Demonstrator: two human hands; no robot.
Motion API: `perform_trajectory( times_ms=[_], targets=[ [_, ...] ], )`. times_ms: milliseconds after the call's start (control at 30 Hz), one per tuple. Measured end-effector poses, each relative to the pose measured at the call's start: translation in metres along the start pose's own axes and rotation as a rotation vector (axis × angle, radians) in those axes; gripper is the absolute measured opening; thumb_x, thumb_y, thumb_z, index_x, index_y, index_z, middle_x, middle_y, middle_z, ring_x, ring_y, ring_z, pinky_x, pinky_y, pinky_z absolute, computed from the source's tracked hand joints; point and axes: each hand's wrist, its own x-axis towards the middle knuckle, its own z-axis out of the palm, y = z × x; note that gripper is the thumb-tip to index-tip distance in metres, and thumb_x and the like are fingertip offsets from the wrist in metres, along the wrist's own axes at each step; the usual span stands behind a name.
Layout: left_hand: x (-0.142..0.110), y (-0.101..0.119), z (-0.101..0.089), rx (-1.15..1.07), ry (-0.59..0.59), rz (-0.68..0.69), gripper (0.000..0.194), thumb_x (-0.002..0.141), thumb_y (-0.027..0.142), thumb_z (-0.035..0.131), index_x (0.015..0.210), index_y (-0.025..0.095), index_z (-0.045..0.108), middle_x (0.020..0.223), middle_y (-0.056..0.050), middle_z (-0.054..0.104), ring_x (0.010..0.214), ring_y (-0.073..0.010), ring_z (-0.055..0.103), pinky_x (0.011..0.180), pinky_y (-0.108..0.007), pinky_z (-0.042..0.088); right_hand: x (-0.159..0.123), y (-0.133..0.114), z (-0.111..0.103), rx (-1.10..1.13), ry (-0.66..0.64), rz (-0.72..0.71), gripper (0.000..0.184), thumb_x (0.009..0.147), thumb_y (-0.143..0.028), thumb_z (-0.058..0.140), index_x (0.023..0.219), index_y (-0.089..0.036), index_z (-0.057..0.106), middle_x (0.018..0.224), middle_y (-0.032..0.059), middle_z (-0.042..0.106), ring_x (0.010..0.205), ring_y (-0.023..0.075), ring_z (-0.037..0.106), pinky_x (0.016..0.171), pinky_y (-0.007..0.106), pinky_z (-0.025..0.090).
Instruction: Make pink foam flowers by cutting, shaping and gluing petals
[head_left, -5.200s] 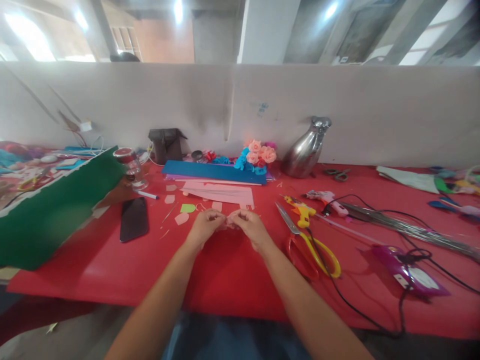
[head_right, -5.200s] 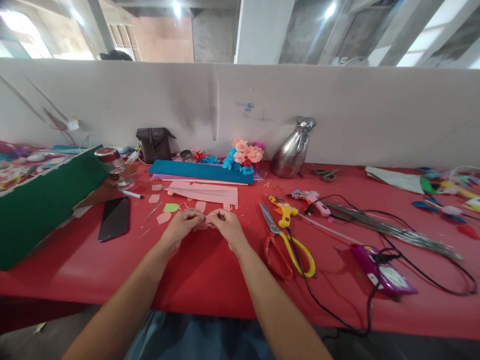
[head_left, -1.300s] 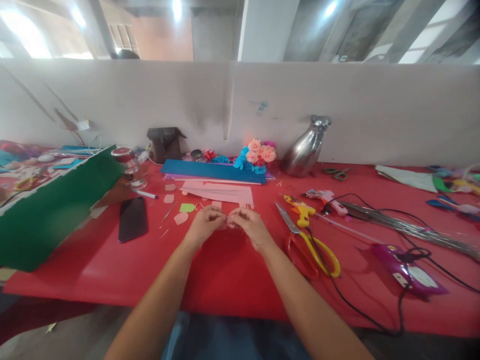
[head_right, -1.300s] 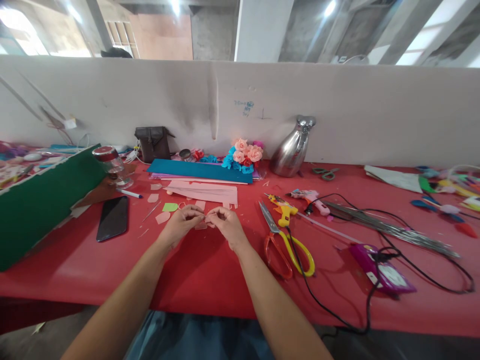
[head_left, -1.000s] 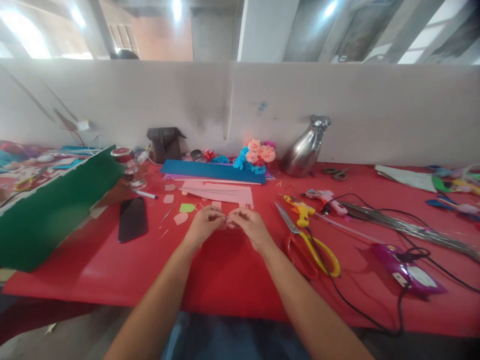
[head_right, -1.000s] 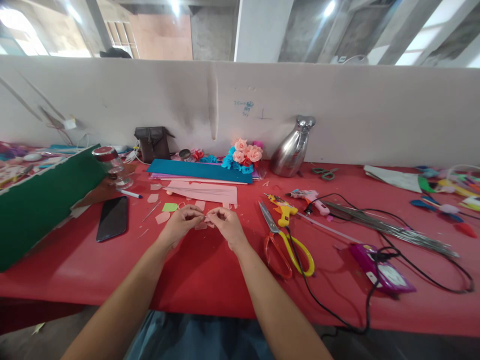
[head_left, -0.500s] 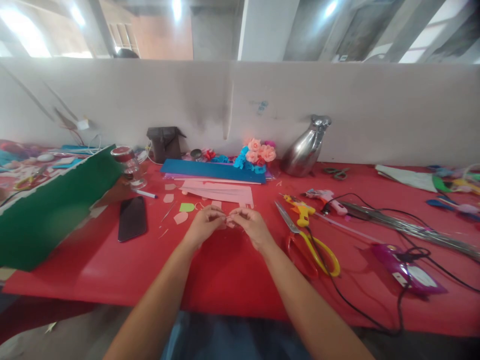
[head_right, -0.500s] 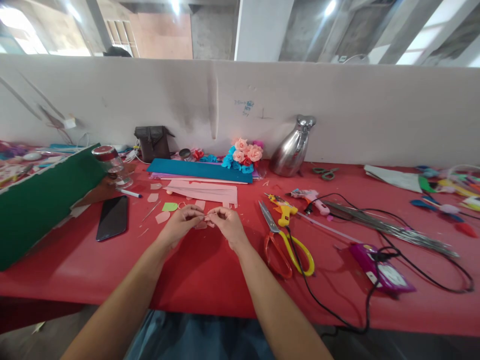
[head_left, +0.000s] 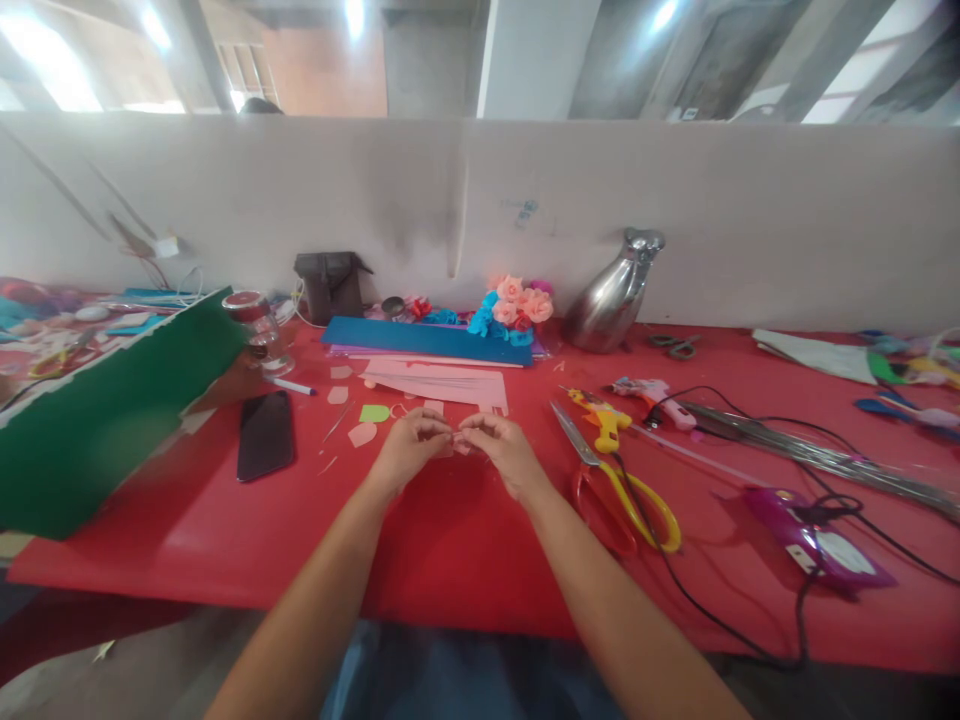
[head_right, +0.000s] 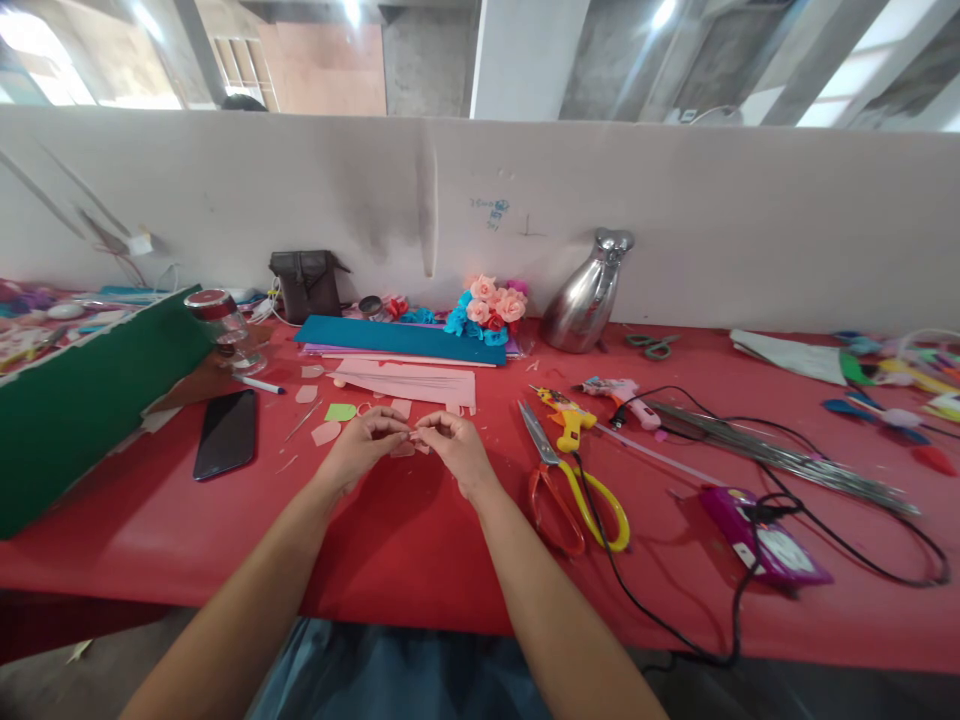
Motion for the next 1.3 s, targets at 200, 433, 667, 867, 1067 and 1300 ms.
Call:
perform_trajectory(
  times_ms=[200, 433, 667, 867, 1067, 1300],
  targets=[
    [0.0012, -0.0018, -0.0008, 0.067, -0.013, 0.028, 0.009, 0.068, 0.023, 0.066, 0.071, 0.016, 0.07, 0.097, -0.007, 0.053, 0.082, -0.0151, 0.058, 0.072, -0.032, 0.054, 0.0014, 0.0024, -0.0019, -0.029, -0.002, -0.017, 0.014, 0.064, -0.028, 0.068, 0.071, -0.017, 0.063, 0.062, 0.0, 0.065, 0.059, 0.013, 0.058, 0.068, 0.031, 0.044],
    [0.0011, -0.0018, -0.0006, 0.114, -0.014, 0.062, 0.01, 0.069, 0.024, 0.065, 0.071, 0.017, 0.071, 0.096, -0.007, 0.052, 0.083, -0.0163, 0.058, 0.07, -0.031, 0.054, 0.0012, 0.002, -0.0019, -0.038, 0.004, -0.023, 0.013, 0.063, -0.027, 0.068, 0.07, -0.018, 0.062, 0.06, -0.0017, 0.063, 0.059, 0.0128, 0.058, 0.069, 0.031, 0.044],
    [0.0004, 0.0011, -0.0021, 0.195, 0.022, 0.094, 0.01, 0.069, 0.024, 0.063, 0.07, 0.019, 0.072, 0.093, -0.006, 0.056, 0.082, -0.0162, 0.057, 0.069, -0.029, 0.05, -0.0005, 0.0005, -0.0003, -0.016, 0.007, -0.012, 0.016, 0.063, -0.029, 0.069, 0.072, -0.019, 0.06, 0.062, -0.0014, 0.064, 0.059, 0.0131, 0.058, 0.07, 0.032, 0.045],
    [0.0016, -0.0002, -0.0042, 0.283, 0.04, 0.134, 0.011, 0.07, 0.023, 0.062, 0.072, 0.021, 0.073, 0.091, -0.005, 0.06, 0.08, -0.0165, 0.057, 0.071, -0.03, 0.046, -0.0009, -0.0014, 0.0, -0.056, 0.008, -0.03, 0.012, 0.064, -0.028, 0.067, 0.069, -0.019, 0.06, 0.056, -0.0023, 0.062, 0.061, 0.0144, 0.059, 0.07, 0.032, 0.045],
    [0.0034, -0.0044, -0.006, 0.253, 0.033, 0.149, 0.012, 0.072, 0.026, 0.063, 0.074, 0.021, 0.073, 0.092, -0.006, 0.06, 0.085, -0.0174, 0.058, 0.076, -0.031, 0.045, 0.0, 0.0008, -0.001, -0.029, 0.005, -0.034, 0.013, 0.063, -0.026, 0.068, 0.071, -0.018, 0.062, 0.061, -0.0014, 0.064, 0.061, 0.0138, 0.06, 0.071, 0.031, 0.046],
    [0.0024, -0.0016, -0.0046, 0.225, 0.062, 0.121, 0.012, 0.071, 0.028, 0.065, 0.073, 0.02, 0.073, 0.092, -0.006, 0.059, 0.084, -0.0174, 0.057, 0.076, -0.03, 0.046, -0.0013, -0.0023, 0.0017, 0.027, 0.01, 0.017, 0.013, 0.063, -0.027, 0.068, 0.069, -0.018, 0.061, 0.062, -0.0008, 0.065, 0.059, 0.0125, 0.06, 0.07, 0.031, 0.047]
  ],
)
